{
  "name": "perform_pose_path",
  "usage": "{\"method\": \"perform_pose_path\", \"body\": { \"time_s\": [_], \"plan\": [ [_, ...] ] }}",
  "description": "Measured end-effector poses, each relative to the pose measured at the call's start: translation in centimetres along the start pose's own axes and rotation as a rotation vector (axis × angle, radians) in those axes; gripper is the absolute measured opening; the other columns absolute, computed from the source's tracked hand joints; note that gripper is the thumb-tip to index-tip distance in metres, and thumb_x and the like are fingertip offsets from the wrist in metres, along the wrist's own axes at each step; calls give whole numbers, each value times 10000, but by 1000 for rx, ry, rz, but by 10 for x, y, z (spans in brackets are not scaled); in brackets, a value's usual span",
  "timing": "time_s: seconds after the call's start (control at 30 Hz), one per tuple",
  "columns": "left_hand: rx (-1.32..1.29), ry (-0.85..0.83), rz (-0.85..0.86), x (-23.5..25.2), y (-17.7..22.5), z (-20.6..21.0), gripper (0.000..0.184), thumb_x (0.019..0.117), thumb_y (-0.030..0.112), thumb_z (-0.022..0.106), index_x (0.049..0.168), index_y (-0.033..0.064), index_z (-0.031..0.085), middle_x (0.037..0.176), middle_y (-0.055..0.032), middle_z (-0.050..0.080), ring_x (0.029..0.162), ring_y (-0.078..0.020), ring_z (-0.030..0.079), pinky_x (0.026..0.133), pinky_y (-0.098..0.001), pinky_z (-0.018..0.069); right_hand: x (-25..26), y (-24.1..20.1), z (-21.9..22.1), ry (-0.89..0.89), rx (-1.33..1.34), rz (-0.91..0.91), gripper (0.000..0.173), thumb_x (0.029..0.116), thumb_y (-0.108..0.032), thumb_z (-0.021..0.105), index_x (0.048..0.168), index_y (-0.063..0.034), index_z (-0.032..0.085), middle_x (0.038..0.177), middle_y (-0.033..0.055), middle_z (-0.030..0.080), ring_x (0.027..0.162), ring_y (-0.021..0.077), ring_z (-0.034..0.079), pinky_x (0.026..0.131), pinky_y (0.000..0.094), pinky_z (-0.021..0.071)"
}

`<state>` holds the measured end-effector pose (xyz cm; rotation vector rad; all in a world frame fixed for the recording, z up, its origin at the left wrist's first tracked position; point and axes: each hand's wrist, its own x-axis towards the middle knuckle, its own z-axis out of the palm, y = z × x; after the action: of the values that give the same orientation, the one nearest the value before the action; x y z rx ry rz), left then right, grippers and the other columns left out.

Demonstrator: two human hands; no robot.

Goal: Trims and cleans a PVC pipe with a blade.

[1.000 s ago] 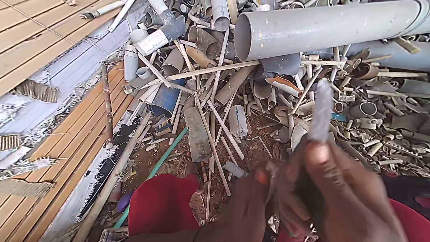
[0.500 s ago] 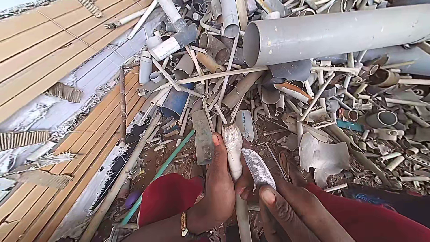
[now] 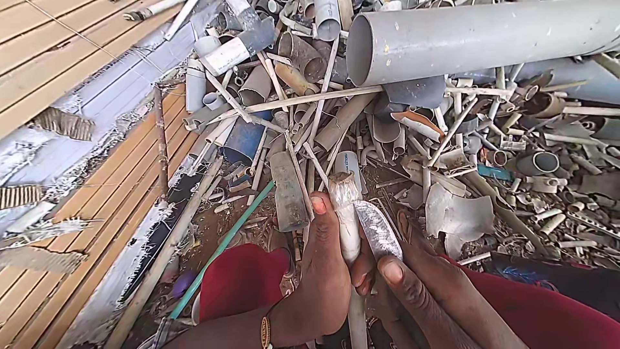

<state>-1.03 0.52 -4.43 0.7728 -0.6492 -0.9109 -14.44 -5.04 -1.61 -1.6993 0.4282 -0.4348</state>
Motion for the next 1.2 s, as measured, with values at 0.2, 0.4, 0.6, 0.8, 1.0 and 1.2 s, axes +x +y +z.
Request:
{"method": "perform_pose_path", "body": {
  "time_s": [0.2,0.4,0.6,0.8,1.0,1.2],
  "plan": [
    [164,64,102,-2,-9,-1,490,1032,615,289,917,197,518,644,139,501,517,72,496,456,-106,432,-4,-2,4,-11,59,62,365,1133,-257,339,1033,-1,580,657,-14,504,530,40,515,493,214,465],
    [411,180,164,-7,-20,2,537,1078,550,237,1009,116,545,800,108,592,772,60,614,717,-139,539,-9,0,18,98,176,154,324,1127,-239,339,984,-43,554,641,-45,473,495,48,488,463,238,466],
    [470,196,148,-6,-17,5,450,1130,376,200,1055,104,551,875,132,638,894,101,633,838,-119,536,-4,5,14,126,183,196,288,1119,-236,349,953,-111,548,604,-95,431,447,11,426,410,206,417],
    [564,163,-88,-12,-12,2,495,1117,363,162,853,154,525,573,133,466,461,67,452,440,-119,422,4,15,10,244,-155,72,312,1105,-245,394,1027,-34,610,618,-54,474,455,33,434,428,221,411],
    [479,-176,-403,-38,-34,9,555,1116,394,167,876,73,552,571,83,427,445,7,395,426,-173,381,25,-24,-60,721,-583,-377,383,1120,-412,329,955,-134,536,588,-120,422,451,-14,443,397,192,414],
    [-149,-220,-357,-6,-11,-15,640,990,706,263,786,177,559,576,97,483,424,4,512,386,-166,467,27,-3,-43,253,55,-167,159,1065,-279,509,1021,-162,606,576,-146,433,434,-23,452,401,168,450]
  ]
}}
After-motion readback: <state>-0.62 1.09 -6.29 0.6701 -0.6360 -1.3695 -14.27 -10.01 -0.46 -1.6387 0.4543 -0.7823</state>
